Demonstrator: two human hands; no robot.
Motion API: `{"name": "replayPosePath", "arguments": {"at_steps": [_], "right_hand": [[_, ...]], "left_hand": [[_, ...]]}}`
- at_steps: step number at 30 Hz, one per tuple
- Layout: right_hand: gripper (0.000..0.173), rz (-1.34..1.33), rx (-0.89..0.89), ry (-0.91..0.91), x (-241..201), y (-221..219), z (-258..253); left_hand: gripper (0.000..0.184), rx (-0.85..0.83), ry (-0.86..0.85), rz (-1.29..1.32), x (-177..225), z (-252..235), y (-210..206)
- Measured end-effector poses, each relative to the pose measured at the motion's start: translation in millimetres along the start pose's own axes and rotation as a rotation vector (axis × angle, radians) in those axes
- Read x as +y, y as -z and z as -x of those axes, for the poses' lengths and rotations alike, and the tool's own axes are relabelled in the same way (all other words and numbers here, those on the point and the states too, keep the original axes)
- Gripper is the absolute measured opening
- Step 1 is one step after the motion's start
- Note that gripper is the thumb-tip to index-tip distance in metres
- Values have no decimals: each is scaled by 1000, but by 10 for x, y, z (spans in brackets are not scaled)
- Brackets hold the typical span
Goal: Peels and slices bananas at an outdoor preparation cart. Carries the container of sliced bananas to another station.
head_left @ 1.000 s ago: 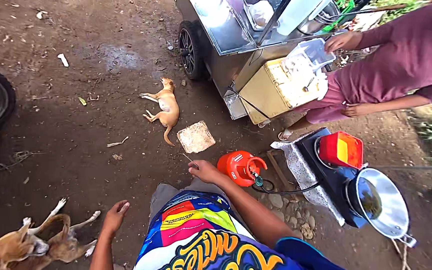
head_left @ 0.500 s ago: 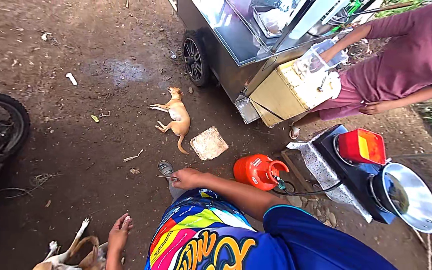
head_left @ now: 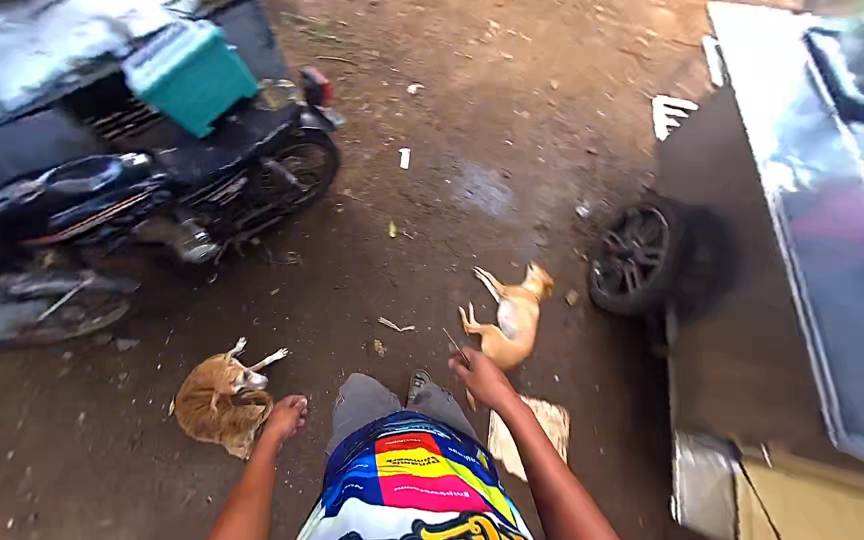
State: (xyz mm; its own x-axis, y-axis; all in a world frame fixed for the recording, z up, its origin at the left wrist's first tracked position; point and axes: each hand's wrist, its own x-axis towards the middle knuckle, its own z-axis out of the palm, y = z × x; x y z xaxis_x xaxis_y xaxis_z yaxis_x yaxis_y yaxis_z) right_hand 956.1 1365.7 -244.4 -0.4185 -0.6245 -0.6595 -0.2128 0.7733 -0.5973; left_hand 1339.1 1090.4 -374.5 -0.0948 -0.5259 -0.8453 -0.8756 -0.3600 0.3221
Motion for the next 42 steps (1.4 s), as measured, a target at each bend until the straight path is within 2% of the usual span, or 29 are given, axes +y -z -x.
{"name": "replayPosePath", "arguments": {"at_steps": [4, 11, 15, 18, 21, 23, 27, 31, 35, 38, 42], "right_hand": [[44, -13, -32, 37, -339, 252, -486], [43, 152, -126, 19, -1068, 282, -1477], [42, 200, -164, 2, -1611, 253, -2063], [44, 234, -208, -4, -2191, 276, -2382], [43, 150, -152, 39, -2770, 454, -2682], [40, 76, -104, 43, -2999, 592, -2849], [40, 6, -18, -11, -3062, 884, -3236], [38, -15, 11, -84, -2979, 1192, -3678], [37, -82, 32, -99, -3044, 1593, -4284], [38, -91, 79, -67, -3284, 2021, -4794], [41, -50, 79, -88, -3682, 2551, -5164]], "left_hand": [[35, -6, -38, 111, 404, -82, 62], [35, -87, -27, 112, 664, -642, 290], [33, -56, -116, 149, 1095, -1107, 644], [32, -40, -152, 126, 1577, -1417, 1110], [33, -23, -226, 76, 2304, -1768, 1689], [33, -12, -291, 26, 2850, -1977, 2079], [35, 40, -430, -6, 4136, -2299, 2718], [37, 79, -563, -3, 5447, -2507, 3068], [36, 172, -663, -23, 6595, -2646, 3265], [37, 228, -761, -58, 7485, -2645, 3515], [39, 282, -894, -135, 8496, -2650, 3954]]}}
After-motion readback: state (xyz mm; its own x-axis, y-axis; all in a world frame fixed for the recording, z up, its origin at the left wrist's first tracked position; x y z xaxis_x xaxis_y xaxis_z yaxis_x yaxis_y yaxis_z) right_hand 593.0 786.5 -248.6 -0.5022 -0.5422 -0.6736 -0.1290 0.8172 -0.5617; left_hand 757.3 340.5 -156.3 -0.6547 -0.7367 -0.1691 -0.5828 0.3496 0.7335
